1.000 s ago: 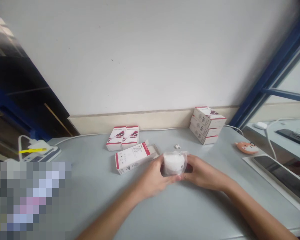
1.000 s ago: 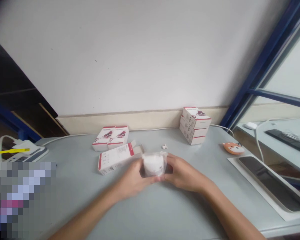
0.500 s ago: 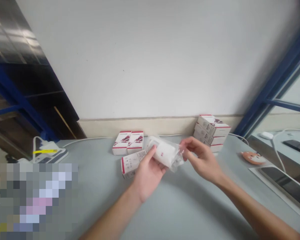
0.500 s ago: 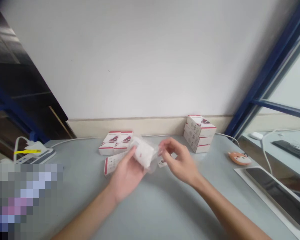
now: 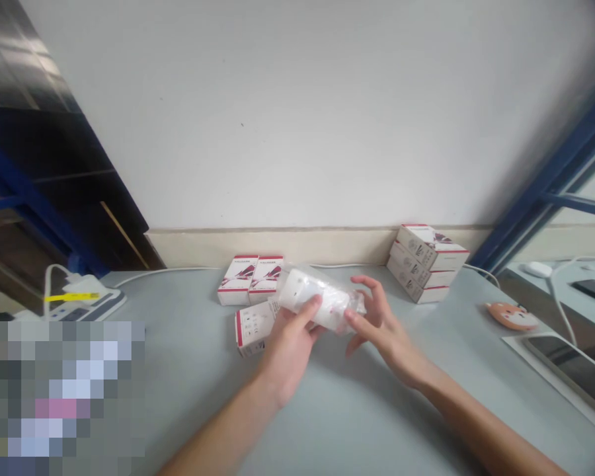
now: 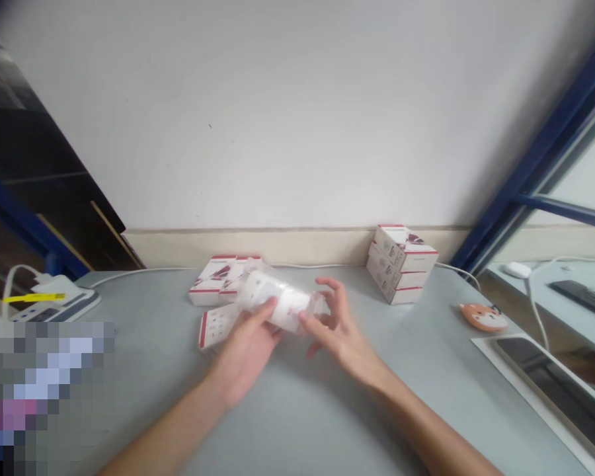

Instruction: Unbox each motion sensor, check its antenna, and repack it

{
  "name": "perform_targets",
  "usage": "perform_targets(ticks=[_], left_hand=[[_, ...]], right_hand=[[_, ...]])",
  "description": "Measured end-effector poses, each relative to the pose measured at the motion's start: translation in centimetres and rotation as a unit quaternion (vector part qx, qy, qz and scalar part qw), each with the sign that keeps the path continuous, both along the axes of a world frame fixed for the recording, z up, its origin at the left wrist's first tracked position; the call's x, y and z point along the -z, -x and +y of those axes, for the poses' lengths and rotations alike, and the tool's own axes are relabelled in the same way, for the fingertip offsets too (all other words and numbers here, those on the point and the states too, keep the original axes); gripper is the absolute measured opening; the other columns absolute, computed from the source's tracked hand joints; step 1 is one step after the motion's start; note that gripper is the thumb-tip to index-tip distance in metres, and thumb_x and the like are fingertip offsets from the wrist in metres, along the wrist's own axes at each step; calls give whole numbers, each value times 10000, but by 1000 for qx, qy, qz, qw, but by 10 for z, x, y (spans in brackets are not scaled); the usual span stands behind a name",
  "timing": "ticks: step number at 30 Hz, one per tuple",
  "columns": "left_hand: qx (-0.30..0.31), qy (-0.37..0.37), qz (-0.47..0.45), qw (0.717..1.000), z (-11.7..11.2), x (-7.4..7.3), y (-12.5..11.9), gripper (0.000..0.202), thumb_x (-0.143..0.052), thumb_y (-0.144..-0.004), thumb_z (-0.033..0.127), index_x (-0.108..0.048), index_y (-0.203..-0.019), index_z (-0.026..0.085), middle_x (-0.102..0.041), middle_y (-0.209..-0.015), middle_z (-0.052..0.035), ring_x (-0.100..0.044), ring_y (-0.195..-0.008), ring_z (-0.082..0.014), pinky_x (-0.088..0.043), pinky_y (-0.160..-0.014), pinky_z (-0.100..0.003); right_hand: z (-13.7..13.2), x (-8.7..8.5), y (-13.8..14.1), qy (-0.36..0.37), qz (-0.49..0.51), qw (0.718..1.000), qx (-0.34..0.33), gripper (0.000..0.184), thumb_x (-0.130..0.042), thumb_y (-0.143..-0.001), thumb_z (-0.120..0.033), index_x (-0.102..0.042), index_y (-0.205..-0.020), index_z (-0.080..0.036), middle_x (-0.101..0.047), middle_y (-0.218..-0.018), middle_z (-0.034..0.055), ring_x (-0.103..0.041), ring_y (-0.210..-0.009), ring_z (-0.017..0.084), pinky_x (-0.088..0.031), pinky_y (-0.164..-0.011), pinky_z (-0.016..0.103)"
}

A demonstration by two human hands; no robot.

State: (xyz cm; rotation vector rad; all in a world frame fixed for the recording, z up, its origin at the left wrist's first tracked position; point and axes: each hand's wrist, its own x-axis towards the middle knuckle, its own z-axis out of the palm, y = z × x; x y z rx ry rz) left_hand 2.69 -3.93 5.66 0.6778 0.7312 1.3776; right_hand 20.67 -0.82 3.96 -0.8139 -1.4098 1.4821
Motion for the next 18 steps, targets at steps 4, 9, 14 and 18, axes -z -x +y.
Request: perform_targets(ticks=[4, 9, 14, 18], left_hand=[[3, -21, 5, 1000, 1, 0, 1, 570, -770, -943, 313, -569, -1474, 260, -679, -1433, -113, -605, -1373, -319, -493, -1131, -479], [40, -31, 24, 998, 4, 2, 3, 562, -736, -963, 364, -542, -1478, 249, -681, -1421, -136, -640, -1332, -341, -516, -1113, -526], [-77, -117, 216, 966, 2, 6, 4, 794, -804, -907, 381, -345, -1554, 337, -571, -1510, -149, -636, -1337, -348, -561, -1069, -555], [-259, -384, 535, 707, -3, 11, 5, 826, -878, -828, 276, -420, -1510, 367, -363, -1645, -140, -379, -1559, -404, -450, -1193, -618]], right_hand=[[-1, 1, 7, 23, 1, 1000, 11, 511, -784, -896, -560, -516, -1229, -280, -580, -965, 4, -616, -743, 165, -566, -476, 266], [6, 1, 5, 8, 66, 994, 91, 402, -874, -829, -480, -617, -975, -207, -600, -906, -8, -620, -617, 119, -579, -506, 290], [10, -11, -12, -26, 133, 985, 107, 294, -839, -900, -376, -592, -884, -217, -596, -732, -53, -575, -531, 81, -512, -524, 238], [7, -23, -29, -81, 124, 985, 92, 229, -789, -949, -305, -582, -888, -229, -587, -714, -63, -551, -484, 76, -462, -469, 220]])
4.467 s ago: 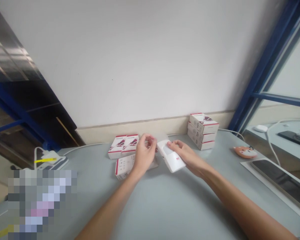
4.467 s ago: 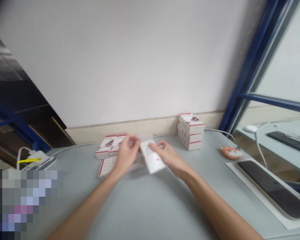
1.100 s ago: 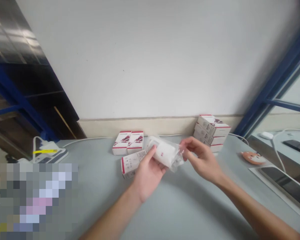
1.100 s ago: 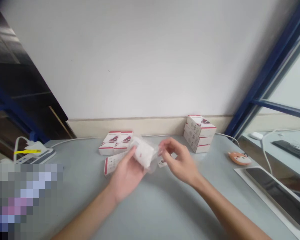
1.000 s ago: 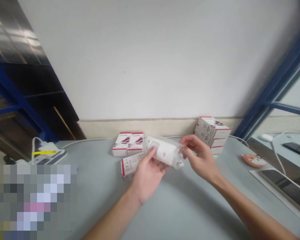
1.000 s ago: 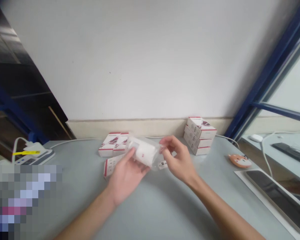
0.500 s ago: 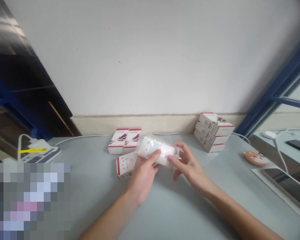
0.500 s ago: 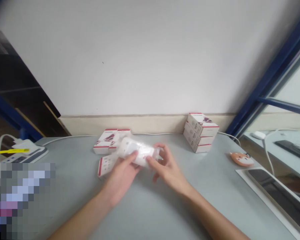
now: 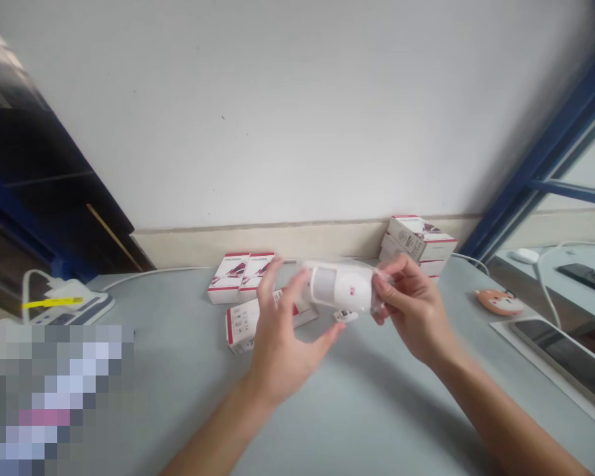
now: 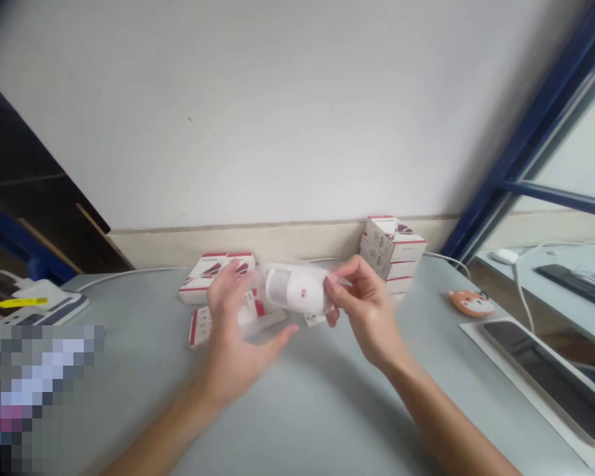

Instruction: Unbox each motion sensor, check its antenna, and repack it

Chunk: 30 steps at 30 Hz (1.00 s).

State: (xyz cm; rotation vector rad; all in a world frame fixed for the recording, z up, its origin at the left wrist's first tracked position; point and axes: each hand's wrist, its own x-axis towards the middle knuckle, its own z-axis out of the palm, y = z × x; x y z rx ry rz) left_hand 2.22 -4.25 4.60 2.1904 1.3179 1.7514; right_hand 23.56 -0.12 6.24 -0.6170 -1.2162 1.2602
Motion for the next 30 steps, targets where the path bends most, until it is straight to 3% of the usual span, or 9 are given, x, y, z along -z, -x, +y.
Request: perform_targets(ticks=[2, 6, 8, 11, 13, 16, 20, 25, 30], left_hand=[[-33, -100, 151, 983, -2, 2, 0, 740, -864, -836, 226, -484, -1462, 334, -439, -1590, -139, -327, -1585, -416, -390, -1230, -659], [13, -100, 247, 964, -3, 6, -2, 641, -769, -899, 179, -484, -1471, 224, -673, -1372, -143, -630, -1343, -325, -492, -1170, -524], [51, -59, 219, 973, -4, 7, -3, 603, -750, -897, 185, -509, -1448, 222, -739, -1269, -105, -720, -1156, -279, -558, -1056, -440], [83, 64, 107, 989, -8, 4, -6, 494, -763, -865, 235, -627, -1338, 278, -761, -1204, -65, -726, -1082, -291, -538, -997, -424], [105, 170, 14, 980, -12, -2, -8, 465, -812, -846, 308, -670, -1289, 291, -758, -1151, -65, -713, -1022, -281, -526, -937, -386], [116, 246, -53, 961, -16, -10, -12, 428, -814, -854, 372, -672, -1249, 287, -744, -1119, -59, -684, -918, -241, -505, -837, -345], [143, 320, -67, 934, -15, -12, -11, 378, -786, -870, 379, -647, -1207, 283, -727, -1060, -31, -657, -854, -207, -492, -734, -301], [171, 373, -57, 910, -11, -9, -7, 451, -835, -826, 418, -648, -1212, 277, -694, -985, -15, -627, -822, -193, -453, -684, -277], [222, 425, -145, 865, -8, -9, -3, 522, -853, -820, 454, -645, -1262, 270, -711, -1128, -63, -662, -940, -230, -475, -781, -303]], right_hand=[[-4, -2, -1, -13, -28, 999, -36, 231, -787, -947, -289, -577, -872, -227, -585, -764, -54, -568, -497, 83, -455, -443, 218], [-13, 2, 9, -14, -72, 988, -137, 246, -766, -961, -335, -579, -852, -219, -552, -791, -42, -540, -532, 83, -439, -426, 204], [-16, 3, 12, -7, -102, 985, -142, 250, -748, -977, -369, -586, -860, -219, -550, -787, -37, -518, -565, 84, -449, -469, 205], [-17, 1, 8, 7, -168, 975, -146, 231, -701, -1005, -441, -621, -941, -235, -609, -850, -8, -569, -670, 121, -503, -584, 241], [-16, -1, 3, 10, -205, 961, -185, 291, -675, -999, -533, -639, -1091, -259, -668, -967, 31, -637, -804, 178, -551, -691, 299], [-14, -2, -4, 5, -233, 946, -223, 440, -700, -960, -595, -609, -1241, -268, -698, -1083, 79, -662, -955, 249, -563, -811, 383], [-8, -1, -5, 6, -267, 947, -178, 332, -749, -949, -516, -652, -1098, -235, -701, -977, 66, -641, -878, 230, -523, -771, 365], [-6, 1, 2, 56, -205, 955, -206, 300, -766, -942, -471, -613, -880, -221, -598, -779, -6, -517, -713, 157, -404, -639, 286], [-7, 8, 13, 49, -156, 971, -173, 373, -794, -910, -498, -581, -799, -213, -540, -746, -22, -461, -674, 139, -365, -619, 276]])
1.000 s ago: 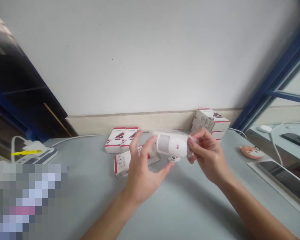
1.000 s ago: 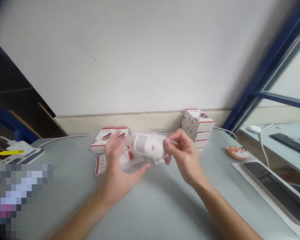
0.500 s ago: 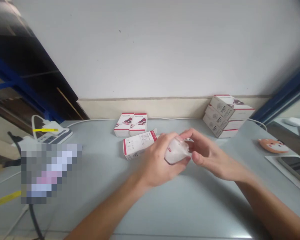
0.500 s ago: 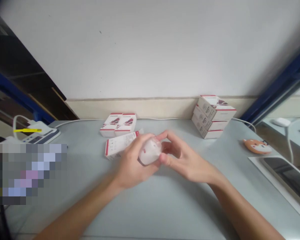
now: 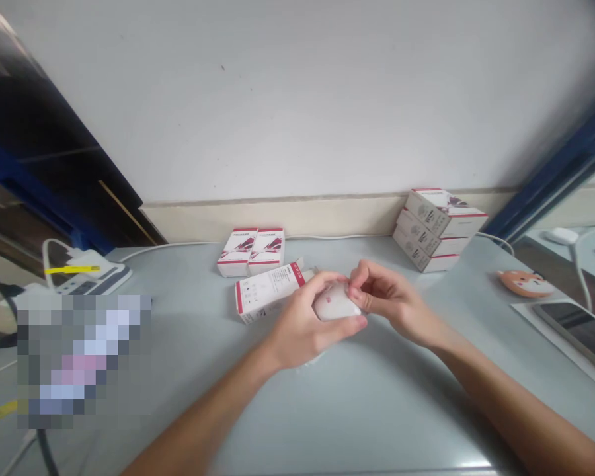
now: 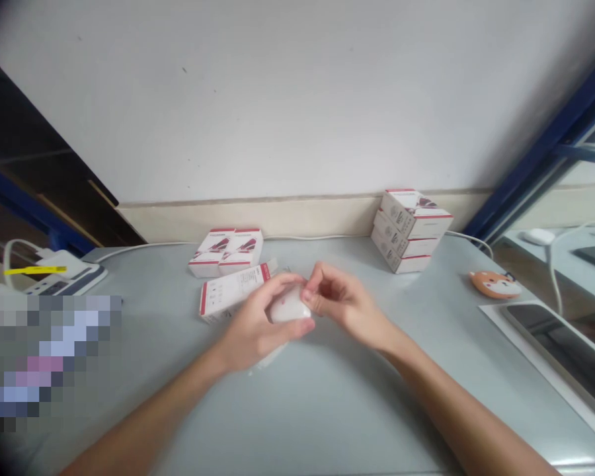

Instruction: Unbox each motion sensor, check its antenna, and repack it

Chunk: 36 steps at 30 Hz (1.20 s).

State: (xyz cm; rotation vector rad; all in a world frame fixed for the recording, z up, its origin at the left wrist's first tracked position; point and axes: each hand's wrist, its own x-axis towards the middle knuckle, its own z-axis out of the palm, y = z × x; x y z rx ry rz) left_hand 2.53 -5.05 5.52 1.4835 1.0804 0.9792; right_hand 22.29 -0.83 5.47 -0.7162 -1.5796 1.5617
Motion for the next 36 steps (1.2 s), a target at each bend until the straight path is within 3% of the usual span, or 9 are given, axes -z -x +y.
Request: perform_targets(ticks=[4, 8, 13, 18, 22, 26, 28, 31, 36], left_hand=[[9, 93, -76, 993, 3, -3, 4, 607, -874, -805, 454, -641, -1338, 279, -721, -1177, -92, -690, -980, -249, -482, -816, -320], [66, 194, -142, 968, 7, -7, 7, 580, -839, -831, 477, -639, -1321, 238, -720, -944, -60, -657, -704, -165, -456, -652, -278], [123, 285, -210, 927, 10, -11, 13, 365, -733, -901, 490, -684, -1112, 196, -732, -946, -75, -622, -602, -126, -443, -557, -242], [134, 350, -180, 909, 14, -6, 20, 511, -645, -913, 643, -703, -958, 137, -664, -662, -58, -578, -521, -131, -429, -505, -225], [131, 375, -201, 895, 14, -3, 19, 543, -635, -912, 686, -674, -880, 146, -629, -639, -47, -570, -500, -122, -430, -487, -220], [79, 368, -290, 880, 10, -8, 10, 403, -734, -903, 563, -672, -1032, 186, -629, -765, -8, -574, -513, -103, -418, -467, -213], [31, 355, -315, 880, 8, -10, 6, 403, -731, -914, 548, -680, -1106, 197, -637, -791, -5, -570, -533, -96, -432, -487, -208], [-54, 284, -278, 916, 7, -11, 4, 439, -667, -939, 616, -687, -1129, 221, -605, -732, 5, -580, -592, -127, -468, -530, -223], [-139, 77, -154, 975, 3, -7, 2, 326, -624, -989, 584, -653, -1036, 263, -663, -998, 2, -642, -921, -162, -524, -802, -243]], right_hand=[[-3, 3, 4, -22, 22, 999, 19, 347, -743, -958, -499, -594, -823, -217, -563, -767, -18, -499, -671, 137, -407, -636, 285], [-5, 3, 4, -42, 15, 999, 8, 312, -674, -1016, -475, -577, -855, -227, -557, -741, -25, -558, -645, 141, -433, -651, 302], [-5, 10, 5, -66, -15, 998, 14, 305, -640, -1036, -476, -548, -878, -233, -554, -754, -19, -545, -675, 152, -438, -666, 314], [-8, 17, 8, -97, -35, 995, 15, 265, -546, -1086, -454, -510, -926, -246, -536, -767, -27, -493, -661, 146, -415, -665, 314], [-10, 21, 9, -199, -103, 974, 39, 207, -444, -1120, -382, -492, -961, -258, -556, -802, -3, -500, -687, 169, -436, -675, 335], [-13, 21, 7, -348, -177, 916, 96, 150, -394, -1104, -249, -539, -1068, -266, -697, -990, 75, -594, -768, 211, -493, -698, 374], [-17, 20, 7, -400, -207, 889, 88, 265, -433, -1084, -250, -555, -1319, -271, -702, -1250, 135, -670, -1018, 282, -549, -870, 463], [-23, 18, 8, -419, -247, 872, 52, 681, -582, -1043, -413, -311, -1656, -293, -520, -1589, 168, -537, -1404, 392, -463, -1137, 597], [-33, 15, 19, -372, -230, 899, -13, 1197, -763, -877, -642, 10, -1730, -312, -199, -1774, 137, -263, -1598, 442, -328, -1263, 633]])
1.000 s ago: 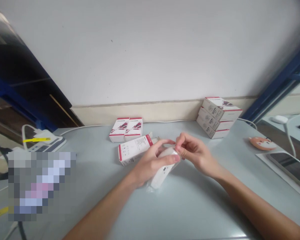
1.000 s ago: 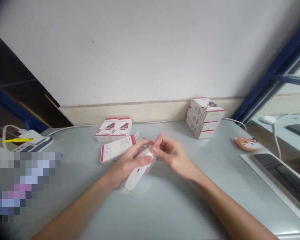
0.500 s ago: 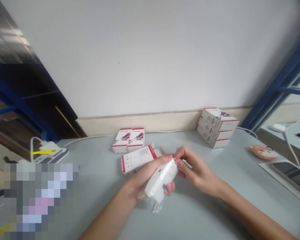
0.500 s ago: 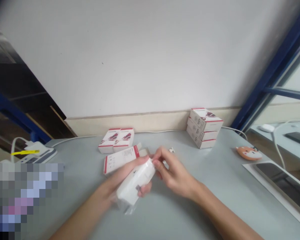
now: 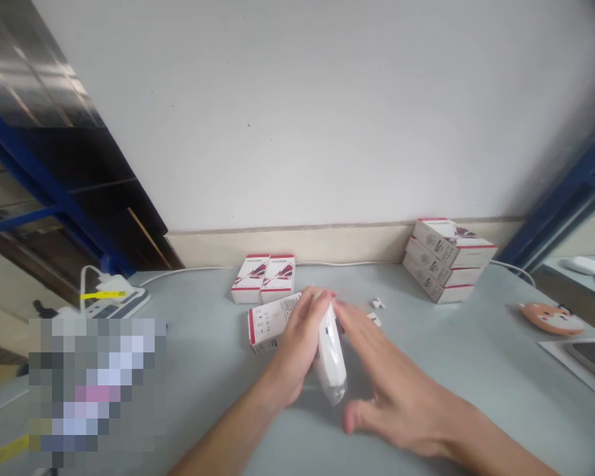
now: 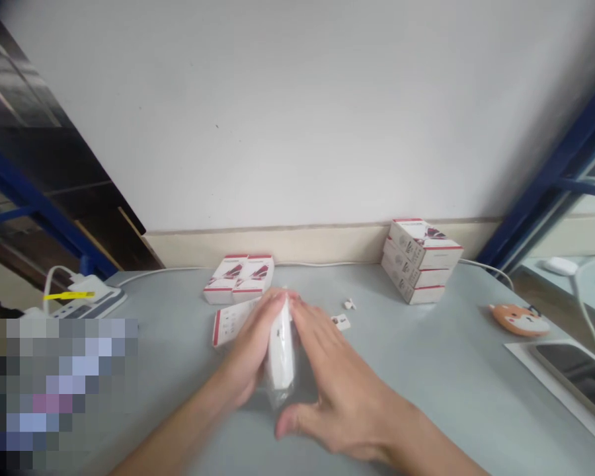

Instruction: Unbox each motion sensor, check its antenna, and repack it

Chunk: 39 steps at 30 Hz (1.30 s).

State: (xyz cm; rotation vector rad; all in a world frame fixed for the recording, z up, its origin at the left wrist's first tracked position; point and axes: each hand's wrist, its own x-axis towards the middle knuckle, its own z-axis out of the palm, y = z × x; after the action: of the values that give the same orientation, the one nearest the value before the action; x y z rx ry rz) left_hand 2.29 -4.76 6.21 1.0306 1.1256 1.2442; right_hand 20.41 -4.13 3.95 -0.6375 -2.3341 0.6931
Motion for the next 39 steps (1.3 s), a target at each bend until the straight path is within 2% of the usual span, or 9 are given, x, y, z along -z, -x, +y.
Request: perform_targets(ticks=[4, 10, 15, 22, 25, 28, 31, 35, 39], left_hand=[[-36, -62, 72, 995, -8, 3, -6, 323, -557, -1019, 606, -601, -1034, 287, -648, -963, 18, -621, -932, -172, -495, -851, -258], [-78, -67, 83, 991, -16, 8, -14, 413, -502, -1009, 684, -568, -1162, 306, -655, -1104, -24, -610, -1005, -214, -492, -882, -298], [-77, -61, 68, 993, -9, 5, -7, 531, -444, -993, 756, -523, -1260, 303, -639, -1145, -51, -601, -1032, -234, -478, -837, -306], [-54, -36, 195, 979, 5, -9, 11, 399, -539, -1015, 593, -621, -921, 214, -648, -891, -11, -594, -871, -188, -443, -776, -264], [-58, -35, 160, 985, 6, -5, 14, 426, -568, -993, 612, -659, -951, 198, -689, -906, -27, -632, -886, -197, -457, -771, -267], [-68, -23, 113, 991, 7, -3, 16, 451, -597, -967, 633, -681, -997, 191, -731, -971, -53, -679, -966, -230, -492, -803, -284], [-78, -24, 146, 986, 9, -1, 16, 461, -608, -953, 637, -680, -924, 182, -733, -911, -54, -688, -906, -231, -497, -771, -290], [-42, -24, 178, 983, 11, 3, 15, 417, -589, -975, 585, -692, -913, 186, -745, -933, -59, -698, -960, -244, -523, -854, -321], [22, 65, 134, 989, 8, 5, 18, 501, -527, -987, 652, -713, -982, 186, -753, -990, -73, -719, -989, -256, -564, -914, -378]], right_hand=[[-11, 1, 12, 9, 26, 999, 18, 1350, -884, -805, -507, 100, -1714, -340, -194, -1771, 149, -233, -1605, 454, -381, -1237, 650], [-11, 19, 18, 8, 74, 990, 120, 921, -693, -966, -309, -124, -1685, -386, -413, -1676, 134, -473, -1493, 390, -494, -1155, 607], [3, 21, 11, 57, 164, 958, 228, 651, -780, -911, -416, -469, -1483, -391, -643, -1408, 95, -693, -1184, 322, -595, -986, 510], [31, 8, 2, 271, 297, 873, 275, 604, -755, -876, -644, -589, -1308, -256, -731, -998, 62, -724, -886, 245, -615, -718, 348], [36, 13, -4, 162, 284, 902, 281, 563, -666, -957, -619, -549, -1387, -274, -708, -1167, 106, -723, -1012, 273, -632, -793, 406], [34, 17, -7, -135, 189, 932, 278, 672, -781, -917, -494, -486, -1494, -319, -556, -1477, 155, -598, -1334, 350, -547, -1062, 551], [30, 16, -4, -350, 12, 915, 202, 638, -803, -927, -366, -519, -1497, -320, -532, -1550, 148, -462, -1491, 368, -376, -1229, 602], [27, 10, 1, -399, -112, 897, 155, 456, -671, -1016, -231, -577, -1461, -270, -623, -1492, 133, -562, -1409, 318, -389, -1224, 557], [23, 9, -3, -406, -156, 891, 131, 494, -648, -994, -131, -598, -1451, -311, -654, -1411, 165, -679, -1171, 333, -558, -980, 537]])
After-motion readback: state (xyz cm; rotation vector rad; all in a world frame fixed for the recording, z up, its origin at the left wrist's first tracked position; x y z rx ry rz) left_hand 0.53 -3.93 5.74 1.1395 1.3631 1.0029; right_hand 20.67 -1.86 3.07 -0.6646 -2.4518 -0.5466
